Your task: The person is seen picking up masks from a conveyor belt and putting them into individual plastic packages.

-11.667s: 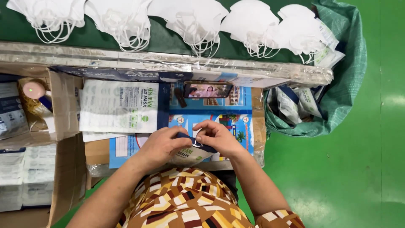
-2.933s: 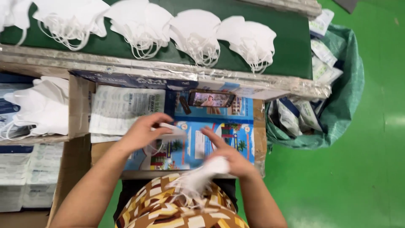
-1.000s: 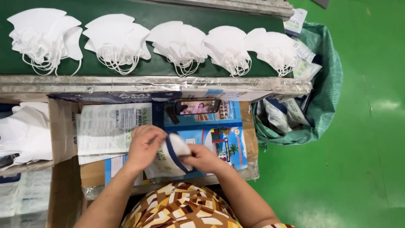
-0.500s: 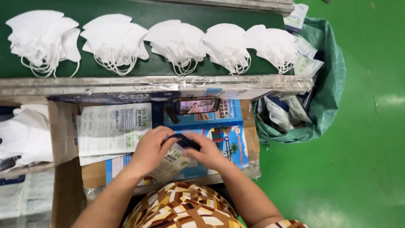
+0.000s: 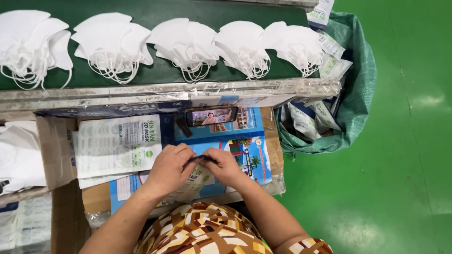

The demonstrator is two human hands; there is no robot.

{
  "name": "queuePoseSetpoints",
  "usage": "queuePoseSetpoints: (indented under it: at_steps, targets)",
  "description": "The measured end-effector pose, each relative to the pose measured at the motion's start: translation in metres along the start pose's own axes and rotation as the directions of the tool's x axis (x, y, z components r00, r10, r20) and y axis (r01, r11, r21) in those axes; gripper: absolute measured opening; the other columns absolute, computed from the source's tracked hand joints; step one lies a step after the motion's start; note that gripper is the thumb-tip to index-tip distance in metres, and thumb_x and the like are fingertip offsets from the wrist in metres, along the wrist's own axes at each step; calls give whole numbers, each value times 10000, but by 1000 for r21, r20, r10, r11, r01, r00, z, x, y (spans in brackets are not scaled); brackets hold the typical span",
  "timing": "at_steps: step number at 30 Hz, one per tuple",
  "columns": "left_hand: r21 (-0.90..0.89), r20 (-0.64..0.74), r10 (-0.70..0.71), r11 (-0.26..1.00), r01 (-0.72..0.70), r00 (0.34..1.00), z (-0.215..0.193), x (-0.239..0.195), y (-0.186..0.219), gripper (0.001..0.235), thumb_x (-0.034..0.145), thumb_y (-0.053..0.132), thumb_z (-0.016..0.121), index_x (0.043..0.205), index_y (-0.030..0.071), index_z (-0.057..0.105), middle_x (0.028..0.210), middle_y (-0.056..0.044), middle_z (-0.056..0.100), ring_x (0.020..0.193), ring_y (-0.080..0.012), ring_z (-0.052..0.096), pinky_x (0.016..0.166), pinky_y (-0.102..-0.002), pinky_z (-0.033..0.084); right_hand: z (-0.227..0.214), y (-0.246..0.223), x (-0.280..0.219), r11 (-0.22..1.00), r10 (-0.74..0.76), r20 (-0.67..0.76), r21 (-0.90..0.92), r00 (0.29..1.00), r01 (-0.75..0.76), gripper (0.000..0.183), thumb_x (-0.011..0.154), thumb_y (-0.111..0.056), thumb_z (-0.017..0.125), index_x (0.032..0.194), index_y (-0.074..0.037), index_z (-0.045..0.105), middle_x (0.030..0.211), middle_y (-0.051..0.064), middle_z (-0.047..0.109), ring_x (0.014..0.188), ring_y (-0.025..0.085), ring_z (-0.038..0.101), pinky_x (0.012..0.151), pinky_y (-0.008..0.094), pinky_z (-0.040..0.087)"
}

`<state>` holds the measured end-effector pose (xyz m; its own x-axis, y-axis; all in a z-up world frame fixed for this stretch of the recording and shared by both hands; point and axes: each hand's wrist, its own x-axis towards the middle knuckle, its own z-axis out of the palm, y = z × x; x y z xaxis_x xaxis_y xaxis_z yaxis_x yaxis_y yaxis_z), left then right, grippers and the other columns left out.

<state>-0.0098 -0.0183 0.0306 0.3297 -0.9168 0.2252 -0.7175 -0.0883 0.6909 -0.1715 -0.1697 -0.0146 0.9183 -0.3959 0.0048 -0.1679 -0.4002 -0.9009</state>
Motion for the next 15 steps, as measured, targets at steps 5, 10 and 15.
queuePoseSetpoints:
  at_steps: [5,10,15]
  targets:
    - [-103,-24,-136,986,133,990,10,-8,-18,194,871,162,696,1054,114,742,1094,-38,733,1031,-300,665,879,-408,526,-30,40,-11,990,-3,28,-138,1000,7,104,914,-122,689,999,-73,725,892,86,700,818,243,685,725,370,551]
    - [-212,-302,-177,970,116,937,-27,10,1,369,923,244,713,1249,74,682,1366,-120,621,1264,-305,596,1050,-406,476,-171,77,8,969,-245,-743,-197,622,147,327,1042,-246,543,1213,12,649,1168,148,697,1044,296,663,904,451,539]
    - [-143,-207,-203,974,176,957,-4,-3,-22,420,898,239,719,1287,84,689,1420,-144,583,1294,-338,554,1070,-434,427,-285,91,70,607,216,-872,472,439,639,474,1019,-357,574,1370,-41,542,1362,96,649,1245,256,639,1090,444,502]
